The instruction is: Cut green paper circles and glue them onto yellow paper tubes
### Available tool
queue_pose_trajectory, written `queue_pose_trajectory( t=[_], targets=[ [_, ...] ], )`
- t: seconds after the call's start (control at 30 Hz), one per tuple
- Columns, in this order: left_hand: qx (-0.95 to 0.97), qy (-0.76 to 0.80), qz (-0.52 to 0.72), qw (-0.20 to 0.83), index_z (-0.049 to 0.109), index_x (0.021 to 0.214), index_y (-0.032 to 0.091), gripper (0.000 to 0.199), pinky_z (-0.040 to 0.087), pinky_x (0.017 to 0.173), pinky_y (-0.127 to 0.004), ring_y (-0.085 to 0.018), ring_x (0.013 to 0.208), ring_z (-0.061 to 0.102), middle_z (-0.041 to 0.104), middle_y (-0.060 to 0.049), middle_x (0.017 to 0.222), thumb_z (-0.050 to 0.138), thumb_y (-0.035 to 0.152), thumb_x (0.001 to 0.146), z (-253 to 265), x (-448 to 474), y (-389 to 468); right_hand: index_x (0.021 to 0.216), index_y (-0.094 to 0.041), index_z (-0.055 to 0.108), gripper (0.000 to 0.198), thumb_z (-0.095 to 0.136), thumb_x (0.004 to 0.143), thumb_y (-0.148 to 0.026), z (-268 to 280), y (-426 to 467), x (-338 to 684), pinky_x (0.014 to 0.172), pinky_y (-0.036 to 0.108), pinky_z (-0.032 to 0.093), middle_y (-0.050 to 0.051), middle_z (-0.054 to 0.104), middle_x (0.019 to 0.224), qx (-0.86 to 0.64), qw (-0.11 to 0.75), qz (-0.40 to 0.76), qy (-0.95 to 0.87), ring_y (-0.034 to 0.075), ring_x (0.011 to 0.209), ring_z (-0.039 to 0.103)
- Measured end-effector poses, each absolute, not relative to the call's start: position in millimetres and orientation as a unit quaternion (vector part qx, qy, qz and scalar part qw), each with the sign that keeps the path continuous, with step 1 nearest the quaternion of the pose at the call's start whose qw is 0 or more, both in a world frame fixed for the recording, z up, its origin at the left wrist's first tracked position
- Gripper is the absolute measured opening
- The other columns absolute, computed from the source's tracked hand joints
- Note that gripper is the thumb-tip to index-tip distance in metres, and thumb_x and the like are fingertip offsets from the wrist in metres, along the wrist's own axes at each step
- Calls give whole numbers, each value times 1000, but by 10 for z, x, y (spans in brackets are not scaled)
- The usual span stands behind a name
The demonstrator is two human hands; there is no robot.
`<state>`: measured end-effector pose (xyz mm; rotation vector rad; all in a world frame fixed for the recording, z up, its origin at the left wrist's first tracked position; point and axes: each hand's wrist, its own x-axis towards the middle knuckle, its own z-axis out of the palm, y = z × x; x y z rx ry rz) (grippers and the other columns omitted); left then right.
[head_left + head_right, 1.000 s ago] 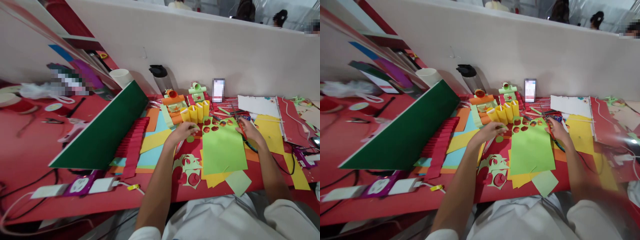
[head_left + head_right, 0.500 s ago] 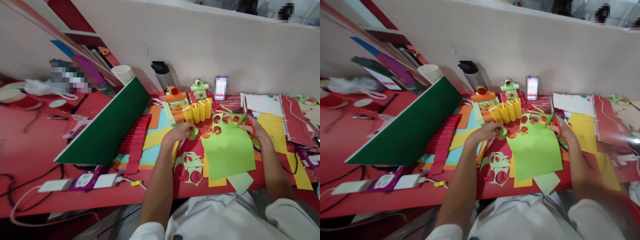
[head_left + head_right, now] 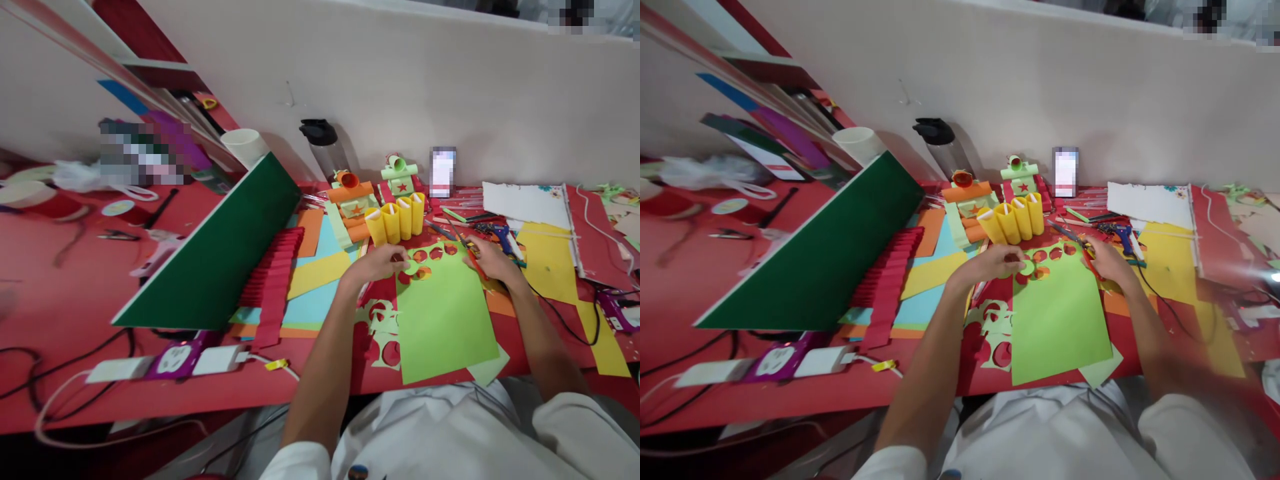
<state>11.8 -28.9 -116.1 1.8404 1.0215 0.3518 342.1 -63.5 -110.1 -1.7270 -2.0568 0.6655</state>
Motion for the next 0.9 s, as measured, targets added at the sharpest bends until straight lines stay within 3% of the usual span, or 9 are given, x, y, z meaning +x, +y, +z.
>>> queue_pose_trajectory(
  t=[0.1,0.27,0.5,0.6,0.73,0.9],
  targets=[
    [778,412,134,455,65,85,20,24,45,66,-28,-20,75,62,70,-2,80,63,44,85,-1275,355,-348,131,-22,67,46,72,88,-38,-998,-694,3381,80,36,55,12,80,113,-632,165,203,-730,31,98,75],
    [817,437,122,356,67,89,21,13,40,67,-29,-22,79,65,74,-6,90,61,33,92,-1405,636,-461,127,-25,69,39,66,90,-35,-740,-774,3525,73,32,48,9,81,109,-661,142,134,-725,29,90,74],
    [823,453,133,315,65,96,21,9,40,69,-30,-24,87,67,75,-6,95,60,29,99,-1350,804,-578,125,-28,71,40,64,87,-30,-587,-747,4060,61,31,35,9,80,100,-704,-64,66,-704,30,84,71],
    [828,482,102,267,64,110,21,14,44,72,-31,-26,97,69,73,-10,113,57,30,103,-1363,860,-654,119,-29,72,38,62,84,-21,-645,-745,4306,63,29,36,7,79,108,-680,-109,98,-718,28,88,71],
    [848,497,64,171,56,135,21,30,53,77,-34,-28,109,69,67,-13,132,50,31,107,-1391,847,-868,119,-27,71,38,62,83,-17,-702,-808,4500,65,29,39,7,79,112,-679,-97,123,-717,27,90,72],
    [912,400,51,72,55,147,23,42,52,104,-46,-32,126,62,62,-14,147,51,38,107,-1454,708,-1130,123,-27,70,43,58,84,-14,-788,-859,4599,69,31,43,9,77,116,-692,-86,118,-707,29,94,72]
  ],
)
